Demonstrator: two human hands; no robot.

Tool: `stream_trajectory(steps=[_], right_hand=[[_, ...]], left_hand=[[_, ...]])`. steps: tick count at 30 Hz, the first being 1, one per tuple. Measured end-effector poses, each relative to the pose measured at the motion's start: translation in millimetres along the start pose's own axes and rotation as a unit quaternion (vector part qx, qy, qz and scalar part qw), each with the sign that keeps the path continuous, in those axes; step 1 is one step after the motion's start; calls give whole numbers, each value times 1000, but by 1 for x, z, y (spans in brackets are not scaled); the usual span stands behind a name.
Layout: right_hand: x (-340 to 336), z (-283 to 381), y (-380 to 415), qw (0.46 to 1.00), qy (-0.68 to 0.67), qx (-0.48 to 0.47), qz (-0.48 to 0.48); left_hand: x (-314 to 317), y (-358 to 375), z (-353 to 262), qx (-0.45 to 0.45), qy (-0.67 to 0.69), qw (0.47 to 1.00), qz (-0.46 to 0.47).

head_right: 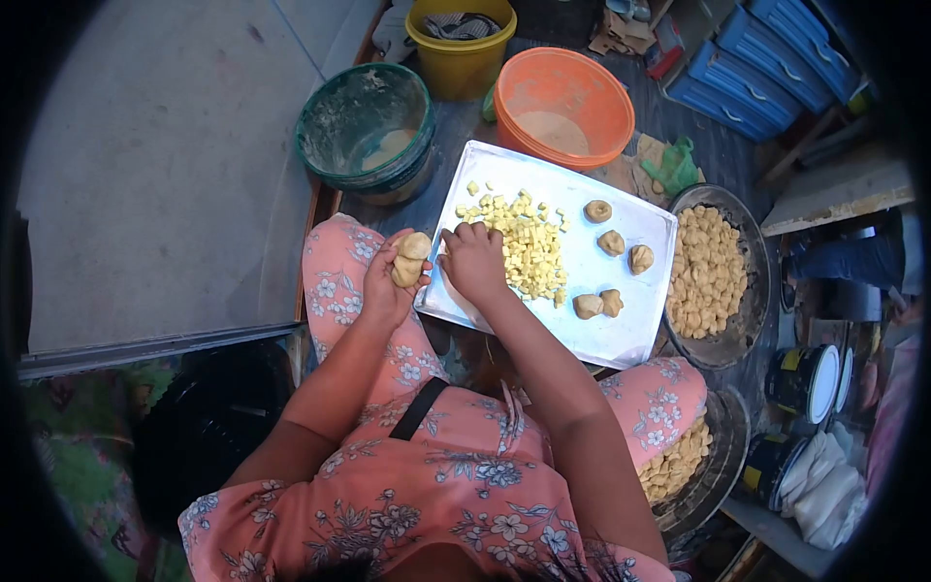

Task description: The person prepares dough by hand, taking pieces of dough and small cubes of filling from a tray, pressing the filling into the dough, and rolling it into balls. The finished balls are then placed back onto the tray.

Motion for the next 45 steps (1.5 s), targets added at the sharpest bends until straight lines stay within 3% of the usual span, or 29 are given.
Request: stream_trajectory(steps=[4, 10, 12, 15, 19, 21, 23, 25, 27, 30, 33, 37, 39, 41, 43, 45], right_hand=[[10, -5, -8, 993, 66, 2, 93], [-15, -7, -5, 992, -97, 75, 18], [-7, -18, -1, 966, -238, 98, 0], [-17, -16, 3, 943, -284, 173, -28], [-27, -13, 6, 923, -336, 168, -77], [-45, 9, 7, 810, -546, 199, -77], [-42, 15, 12, 815, -539, 193, -96], [-38, 16, 14, 922, -354, 61, -144], [-35, 19, 14, 928, -336, 39, -157], [-40, 25, 18, 970, -227, 7, -84], [-52, 32, 17, 979, -195, 3, -58], [-57, 15, 18, 965, -257, -18, 47], [-68, 13, 16, 940, -319, -56, 105], [-75, 18, 21, 933, -339, -74, 95], [-84, 24, 27, 867, -494, 54, 44], [-87, 27, 27, 864, -501, 19, 45]], left_hand=[[-2, -1, 1, 5, -7, 1000, 2], [2, 2, -2, -25, -5, 1000, 10], [2, 1, -1, -28, -22, 999, 16], [5, 2, -1, -34, -46, 998, 7], [13, 4, 0, -37, -53, 998, -14], [14, 6, -1, -59, -31, 998, 18], [14, 6, 1, -82, -10, 995, 50], [13, 7, 4, -107, 16, 986, 127], [13, 9, 6, -106, 10, 988, 109], [16, 12, 2, -85, -4, 993, 81], [15, 13, 1, -52, -53, 994, 81], [10, 14, 7, -53, -155, 978, 126], [12, 17, 5, -82, -145, 975, 150], [14, 17, 3, -110, -134, 970, 170], [15, 14, 3, -157, -109, 956, 222], [17, 17, 7, -166, -139, 950, 226]])
Point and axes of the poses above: each hand's wrist, its own y-axis away from the middle knuckle, its own x-axis out of the palm, z = x × y, the point moved 1 cm from there along -y, towards the middle knuckle, and after that the axes turned 2 degrees about -y, right-handed, at the moved point
